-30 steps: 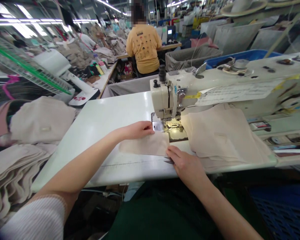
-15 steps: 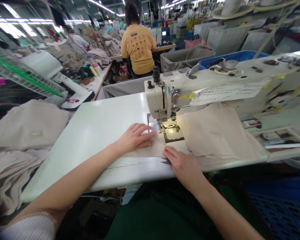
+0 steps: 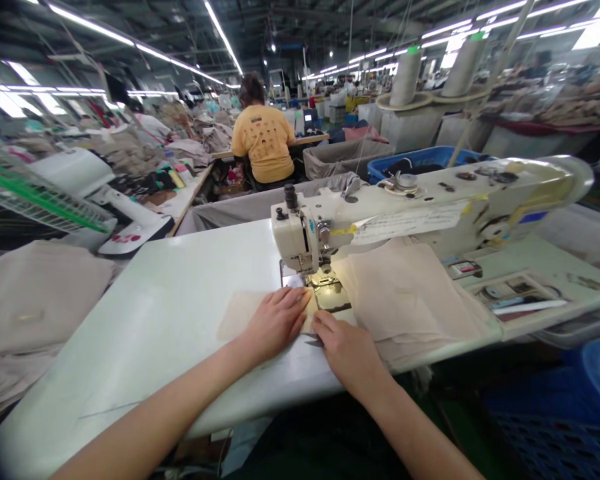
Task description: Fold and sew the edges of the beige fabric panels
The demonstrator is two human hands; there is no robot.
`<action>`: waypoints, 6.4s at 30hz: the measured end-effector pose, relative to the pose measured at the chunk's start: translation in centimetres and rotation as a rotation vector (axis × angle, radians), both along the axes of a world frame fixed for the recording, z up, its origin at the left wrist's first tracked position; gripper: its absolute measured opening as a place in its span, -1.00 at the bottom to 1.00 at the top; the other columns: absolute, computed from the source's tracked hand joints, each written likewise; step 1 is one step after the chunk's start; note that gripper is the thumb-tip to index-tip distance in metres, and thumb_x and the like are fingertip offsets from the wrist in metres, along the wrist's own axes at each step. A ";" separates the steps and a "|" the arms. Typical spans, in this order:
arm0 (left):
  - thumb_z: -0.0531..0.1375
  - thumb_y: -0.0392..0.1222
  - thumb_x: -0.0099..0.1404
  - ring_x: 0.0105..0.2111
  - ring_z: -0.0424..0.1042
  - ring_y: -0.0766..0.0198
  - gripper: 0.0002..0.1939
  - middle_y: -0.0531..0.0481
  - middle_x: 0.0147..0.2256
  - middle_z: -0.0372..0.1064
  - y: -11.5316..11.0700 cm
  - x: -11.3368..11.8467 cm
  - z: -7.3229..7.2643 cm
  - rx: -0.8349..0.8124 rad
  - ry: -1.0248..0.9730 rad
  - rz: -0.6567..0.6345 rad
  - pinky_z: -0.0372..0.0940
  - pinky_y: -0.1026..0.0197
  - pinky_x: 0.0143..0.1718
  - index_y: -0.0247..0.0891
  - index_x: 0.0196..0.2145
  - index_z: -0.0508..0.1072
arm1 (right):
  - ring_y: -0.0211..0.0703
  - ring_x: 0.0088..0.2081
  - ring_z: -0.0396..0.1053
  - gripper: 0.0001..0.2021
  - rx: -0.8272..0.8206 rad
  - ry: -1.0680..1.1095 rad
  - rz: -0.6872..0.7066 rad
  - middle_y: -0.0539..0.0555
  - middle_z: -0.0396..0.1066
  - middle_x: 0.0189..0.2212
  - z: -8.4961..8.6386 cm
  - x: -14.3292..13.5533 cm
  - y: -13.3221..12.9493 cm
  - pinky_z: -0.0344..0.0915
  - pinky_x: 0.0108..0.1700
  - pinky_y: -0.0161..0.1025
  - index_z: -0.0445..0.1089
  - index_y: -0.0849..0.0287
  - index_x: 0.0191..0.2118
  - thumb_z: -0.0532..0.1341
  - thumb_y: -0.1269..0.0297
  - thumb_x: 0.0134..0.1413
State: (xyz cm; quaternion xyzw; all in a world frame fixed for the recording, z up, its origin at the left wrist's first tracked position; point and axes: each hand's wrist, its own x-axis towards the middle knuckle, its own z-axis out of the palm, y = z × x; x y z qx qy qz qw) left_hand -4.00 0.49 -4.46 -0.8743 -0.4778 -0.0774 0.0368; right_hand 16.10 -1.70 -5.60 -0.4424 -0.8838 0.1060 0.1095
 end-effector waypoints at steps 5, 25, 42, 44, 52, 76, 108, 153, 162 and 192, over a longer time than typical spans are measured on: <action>0.07 -0.20 0.45 0.04 0.29 0.04 -0.65 -0.10 0.09 0.35 1.0 -0.2 0.3 -0.007 0.009 0.019 0.28 0.03 -0.05 -0.19 0.16 0.31 | -0.08 -0.07 0.53 -0.52 -0.035 -0.015 0.000 0.13 0.39 0.19 0.3 -0.5 1.2 0.45 -0.07 -0.21 0.46 0.14 0.05 0.06 0.62 0.06; 0.09 -0.18 0.43 0.09 0.25 0.00 -0.61 -0.16 0.12 0.31 1.6 -0.2 0.1 -0.025 -0.012 0.043 0.27 -0.03 0.00 -0.19 0.18 0.32 | -0.10 -0.12 0.55 -0.49 0.012 0.082 -0.028 0.12 0.44 0.14 -0.8 -0.6 1.7 0.47 -0.09 -0.22 0.47 0.13 0.01 0.08 0.65 -0.02; 0.09 -0.22 0.43 0.13 0.26 -0.03 -0.64 -0.21 0.17 0.30 0.9 -0.5 0.2 0.004 0.010 -0.015 0.30 -0.08 0.05 -0.24 0.15 0.35 | -0.08 -0.07 0.52 -0.55 -0.075 0.036 -0.004 0.14 0.45 0.12 0.4 -0.5 1.9 0.43 -0.04 -0.22 0.44 0.16 0.08 0.07 0.58 0.12; 0.11 -0.26 0.41 0.07 0.32 0.00 -0.70 -0.20 0.10 0.37 0.1 -0.4 0.2 -0.020 0.002 -0.075 0.34 -0.04 0.02 -0.27 0.08 0.39 | -0.08 -0.07 0.53 -0.50 -0.051 0.050 0.008 0.17 0.41 0.17 -0.1 -0.3 1.5 0.43 -0.01 -0.19 0.40 0.17 0.14 0.07 0.59 0.09; 0.04 -0.28 0.43 -0.03 0.42 0.05 -0.72 -0.20 -0.03 0.45 -1.1 -0.7 0.0 -0.006 -0.096 -0.226 0.44 0.00 -0.03 -0.34 0.02 0.43 | -0.06 -0.09 0.54 -0.47 -0.025 0.030 0.020 0.19 0.37 0.21 -0.8 0.1 1.3 0.45 0.00 -0.14 0.36 0.19 0.20 0.06 0.59 0.13; 0.02 -0.24 0.45 0.01 0.42 0.11 -0.68 -0.18 0.00 0.45 5.0 -2.7 -0.1 0.057 -0.194 -0.191 0.40 0.02 0.06 -0.25 0.07 0.44 | -0.10 -0.13 0.50 -0.63 -0.018 0.027 -0.126 0.16 0.36 0.14 0.5 -1.9 3.4 0.44 -0.15 -0.21 0.37 0.10 0.13 0.10 0.45 0.25; 0.08 -0.33 0.41 -0.08 0.35 0.05 -0.79 -0.15 -0.07 0.36 -1.3 0.7 0.9 -0.070 0.023 -0.023 0.44 0.04 -0.09 -0.26 -0.03 0.38 | -0.12 -0.06 0.50 -0.69 -0.043 0.235 -0.072 0.12 0.47 0.04 0.0 -0.6 1.2 0.39 -0.06 -0.28 0.46 0.16 -0.01 0.11 0.51 0.20; 0.10 -0.03 0.44 0.29 0.14 -0.13 -0.52 -0.22 0.29 0.18 -0.7 -1.3 -0.1 -0.042 0.007 0.000 0.22 -0.13 0.21 -0.27 0.23 0.29 | -0.06 -0.13 0.53 -0.67 0.057 0.206 -0.296 0.10 0.57 -0.14 -1.3 0.0 1.6 0.39 -0.11 -0.23 0.44 0.13 -0.02 0.11 0.53 0.17; 0.06 -0.01 0.47 0.33 0.08 -0.10 -0.50 -0.23 0.31 0.15 -0.9 -1.6 -0.5 -0.046 -0.043 -0.006 0.14 -0.18 0.27 -0.25 0.27 0.25 | -0.09 -0.15 0.55 -0.65 0.053 0.135 -0.314 0.09 0.59 -0.10 -1.0 -0.2 1.7 0.39 -0.15 -0.26 0.44 0.11 0.01 0.12 0.54 0.15; -0.02 -0.27 0.42 0.16 0.36 -0.08 -0.59 -0.30 0.18 0.33 2.6 -3.6 -0.7 0.071 0.008 0.156 0.33 -0.11 0.13 -0.33 0.15 0.38 | -0.13 -0.17 0.53 -0.83 0.045 0.265 -0.225 0.05 0.55 -0.09 2.4 10.4 0.8 0.45 -0.11 -0.22 0.51 0.06 -0.14 0.19 0.31 0.21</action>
